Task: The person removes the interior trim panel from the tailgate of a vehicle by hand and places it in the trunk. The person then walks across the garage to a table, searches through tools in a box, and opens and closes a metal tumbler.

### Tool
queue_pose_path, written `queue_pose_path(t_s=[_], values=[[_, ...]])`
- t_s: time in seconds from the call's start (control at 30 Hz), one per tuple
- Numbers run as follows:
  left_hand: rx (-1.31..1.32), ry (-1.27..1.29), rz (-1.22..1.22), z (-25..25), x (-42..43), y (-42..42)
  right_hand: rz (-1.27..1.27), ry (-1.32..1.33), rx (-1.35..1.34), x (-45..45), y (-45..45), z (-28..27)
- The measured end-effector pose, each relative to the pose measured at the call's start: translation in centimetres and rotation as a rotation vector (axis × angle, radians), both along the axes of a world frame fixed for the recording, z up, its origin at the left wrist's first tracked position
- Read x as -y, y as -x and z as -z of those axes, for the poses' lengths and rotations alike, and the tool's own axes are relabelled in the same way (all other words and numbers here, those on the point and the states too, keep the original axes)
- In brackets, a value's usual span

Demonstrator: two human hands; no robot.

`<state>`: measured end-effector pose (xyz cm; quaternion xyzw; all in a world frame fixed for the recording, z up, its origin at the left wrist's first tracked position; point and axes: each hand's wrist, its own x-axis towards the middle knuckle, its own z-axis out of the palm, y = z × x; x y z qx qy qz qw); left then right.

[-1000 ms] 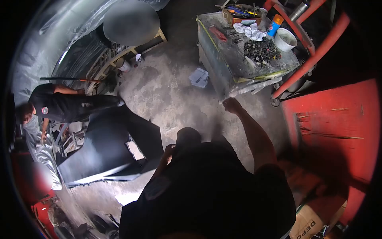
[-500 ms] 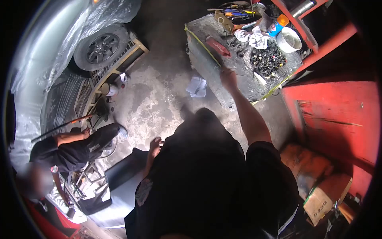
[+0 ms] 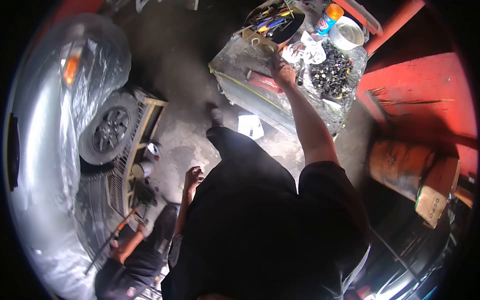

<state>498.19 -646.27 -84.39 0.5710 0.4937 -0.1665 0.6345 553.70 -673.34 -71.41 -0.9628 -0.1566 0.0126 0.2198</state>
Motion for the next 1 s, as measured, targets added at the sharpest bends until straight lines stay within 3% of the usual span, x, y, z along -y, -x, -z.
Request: queue_pose_path(t_s=[0.03,0.1,0.17,0.2,0.23,0.27,0.3,0.33,0.37,0.4,0.43,0.5,0.57,0.67,0.73,0.77,0.8,0.87,1.0], values=[[0.100,-0.132,0.182,0.6,-1.9,-0.2,0.030,-0.010,-0.007,-0.8,-0.8,0.4],[0.100,-0.018,0.152,5.5,-6.5,1.0,0.170,0.090,-0.046,-1.9,-1.1,0.2],[0.200,-0.230,0.175,7.0,-10.2,1.7,0.233,-0.040,-0.104,-2.1,-1.6,-1.0],[0.130,-0.281,0.639,0.7,-13.2,-2.6,0.326,0.032,-0.181,-1.4,-1.6,-0.8],[-0.053,-0.276,0.585,-5.0,-14.0,-6.1,0.416,0.092,-0.246,-1.0,-2.2,-0.6],[0.059,-0.361,0.696,-0.8,-17.8,-5.2,0.416,0.073,-0.190,-0.5,-3.0,-0.3],[0.167,-0.439,0.805,0.4,-21.0,-5.4,0.415,0.059,-0.141,-0.2,-3.0,-0.2],[-0.002,-0.218,0.496,1.5,-24.2,-5.5,0.442,0.024,-0.122,0.2,-3.3,-0.1],[-0.171,0.001,0.179,-0.5,-25.9,-7.9,0.467,-0.005,-0.100,0.8,-3.4,-0.7],[-0.122,-0.276,0.643,-3.5,-28.4,-11.5,0.483,-0.022,0.017,1.4,-3.5,-0.5],[0.086,-0.216,0.503,-0.1,-31.4,-10.8,0.534,-0.024,-0.039,2.1,-3.9,-0.5],[-0.153,-0.104,0.244,-6.3,-31.8,-19.3,0.584,-0.033,-0.018,3.3,-4.0,-0.1],[-0.113,-0.086,0.310,-4.8,-34.5,-23.2,0.644,-0.241,-0.128,5.6,-3.7,1.2],[0.027,0.027,0.448,-1.8,-36.7,-29.5,0.762,-0.779,-0.328,4.3,-0.9,-1.4],[0.012,-0.060,0.639,-3.8,-34.6,-35.9,0.767,-1.009,-0.339,3.8,1.4,-1.3],[0.035,-0.105,0.739,-4.7,-33.6,-38.6,0.838,-1.047,-0.393,2.9,2.1,-1.7],[0.034,-0.107,0.767,-2.7,-34.0,-40.6,0.833,-1.110,-0.368,2.2,3.1,-1.4],[0.254,-0.245,1.067,0.8,-34.8,-45.0,0.762,-1.189,-0.268,0.6,4.7,-1.0],[0.337,-0.224,1.217,-0.7,-34.7,-54.6,1.063,-1.223,-0.238,-3.4,3.7,0.0]])
